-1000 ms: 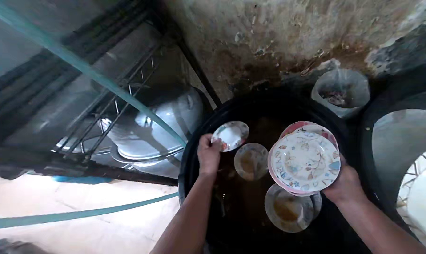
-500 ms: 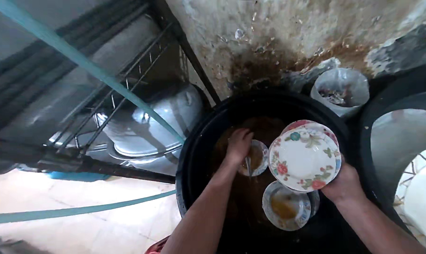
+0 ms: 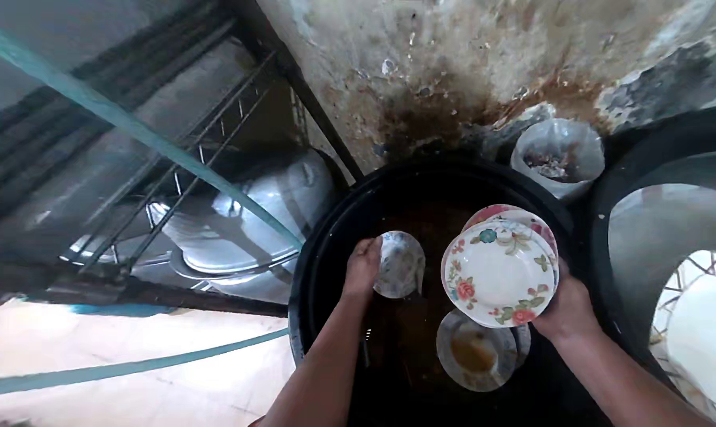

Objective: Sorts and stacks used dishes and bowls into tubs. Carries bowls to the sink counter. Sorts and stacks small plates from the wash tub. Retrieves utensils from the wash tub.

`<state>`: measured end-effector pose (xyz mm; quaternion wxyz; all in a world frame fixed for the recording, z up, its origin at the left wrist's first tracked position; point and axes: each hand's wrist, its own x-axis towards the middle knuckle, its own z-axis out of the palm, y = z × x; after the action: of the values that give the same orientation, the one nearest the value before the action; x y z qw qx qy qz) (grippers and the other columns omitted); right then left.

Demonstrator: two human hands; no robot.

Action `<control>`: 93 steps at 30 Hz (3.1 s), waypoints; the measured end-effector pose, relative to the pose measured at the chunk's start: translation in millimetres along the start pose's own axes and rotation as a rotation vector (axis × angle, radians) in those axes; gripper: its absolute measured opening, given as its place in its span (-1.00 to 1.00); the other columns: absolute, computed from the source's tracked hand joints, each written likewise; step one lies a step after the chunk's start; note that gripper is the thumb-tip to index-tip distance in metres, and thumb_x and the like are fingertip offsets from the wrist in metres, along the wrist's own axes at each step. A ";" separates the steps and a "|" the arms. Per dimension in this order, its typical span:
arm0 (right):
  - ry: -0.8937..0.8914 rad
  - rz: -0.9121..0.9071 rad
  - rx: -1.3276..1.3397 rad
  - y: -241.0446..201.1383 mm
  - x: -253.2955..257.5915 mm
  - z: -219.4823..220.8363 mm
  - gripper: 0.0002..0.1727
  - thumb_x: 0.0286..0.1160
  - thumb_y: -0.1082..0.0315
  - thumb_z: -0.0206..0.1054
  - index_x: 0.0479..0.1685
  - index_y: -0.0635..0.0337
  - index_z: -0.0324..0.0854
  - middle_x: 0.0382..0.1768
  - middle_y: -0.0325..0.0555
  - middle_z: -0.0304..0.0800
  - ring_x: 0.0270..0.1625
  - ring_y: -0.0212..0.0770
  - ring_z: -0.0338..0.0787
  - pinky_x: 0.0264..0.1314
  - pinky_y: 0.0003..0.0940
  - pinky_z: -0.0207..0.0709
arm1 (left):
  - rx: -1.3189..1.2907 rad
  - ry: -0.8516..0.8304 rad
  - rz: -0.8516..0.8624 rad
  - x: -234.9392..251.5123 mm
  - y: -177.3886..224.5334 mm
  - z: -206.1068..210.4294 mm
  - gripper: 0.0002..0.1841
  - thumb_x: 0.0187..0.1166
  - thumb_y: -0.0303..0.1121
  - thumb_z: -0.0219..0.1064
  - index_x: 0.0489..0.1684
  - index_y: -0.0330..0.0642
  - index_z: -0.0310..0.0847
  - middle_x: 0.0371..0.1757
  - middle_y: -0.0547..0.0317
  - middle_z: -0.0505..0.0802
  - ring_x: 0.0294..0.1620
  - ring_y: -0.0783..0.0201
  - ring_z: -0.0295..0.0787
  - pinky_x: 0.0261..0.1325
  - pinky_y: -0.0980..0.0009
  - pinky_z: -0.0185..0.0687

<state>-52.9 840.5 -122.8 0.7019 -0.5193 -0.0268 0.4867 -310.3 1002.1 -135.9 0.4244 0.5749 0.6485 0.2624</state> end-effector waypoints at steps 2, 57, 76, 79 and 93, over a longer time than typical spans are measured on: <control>-0.002 0.006 -0.001 0.7 0.2 -0.4 -0.52 0.90 0.00 -0.22 0.61 -0.12 0.35 0.19 -0.19 0.77 0.17 -0.24 0.80 0.16 -0.06 0.74 | -0.055 -0.025 -0.091 -0.3 -7.9 -3.7 -0.44 0.87 0.05 -0.02 0.54 -0.20 0.51 0.46 -0.17 0.68 0.47 0.00 0.61 0.52 -0.12 0.48; -0.059 -0.048 -0.003 1.5 0.2 -3.3 -0.59 0.90 0.08 -0.15 0.49 -0.10 0.45 0.08 -0.24 0.80 0.09 -0.31 0.83 0.09 -0.16 0.78 | -0.286 -0.028 0.260 -78.4 102.1 3.1 -0.35 0.69 -0.44 0.27 0.81 0.05 0.23 0.40 0.08 0.74 0.22 0.25 0.79 0.21 0.19 0.79; -0.084 0.019 0.309 -1.8 -2.8 -4.9 -0.56 0.89 -0.01 -0.24 0.38 -0.13 0.47 0.09 -0.25 0.81 0.14 -0.27 0.83 0.15 -0.11 0.77 | 0.657 -0.710 0.077 -111.2 34.7 76.6 -0.64 0.76 -0.31 0.22 0.42 -0.24 0.63 0.45 -0.14 0.70 0.45 -0.02 0.66 0.55 0.02 0.51; -0.088 0.010 0.307 -2.5 -3.9 -4.1 -0.56 0.89 -0.02 -0.23 0.35 -0.12 0.50 0.05 -0.27 0.82 0.12 -0.30 0.83 0.14 -0.15 0.77 | 0.482 -0.506 0.028 -93.6 41.6 34.3 -0.69 0.71 -0.31 0.32 0.32 -0.20 0.71 0.22 -0.15 0.83 0.23 -0.06 0.78 0.35 -0.11 0.62; -0.078 0.034 0.280 -2.7 -3.5 -2.3 -0.50 0.88 -0.09 -0.26 0.32 -0.11 0.53 0.06 -0.24 0.83 0.14 -0.26 0.83 0.16 -0.11 0.77 | 0.250 0.070 -0.204 15.5 -17.6 23.0 -0.58 0.73 -0.20 0.27 0.40 -0.31 0.61 0.34 -0.39 0.73 0.41 -0.31 0.64 0.46 -0.30 0.48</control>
<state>-51.7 836.5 -120.3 0.7576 -0.3972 0.0229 0.5174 -299.6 1010.2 -165.8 0.3511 0.5448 0.7456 0.1552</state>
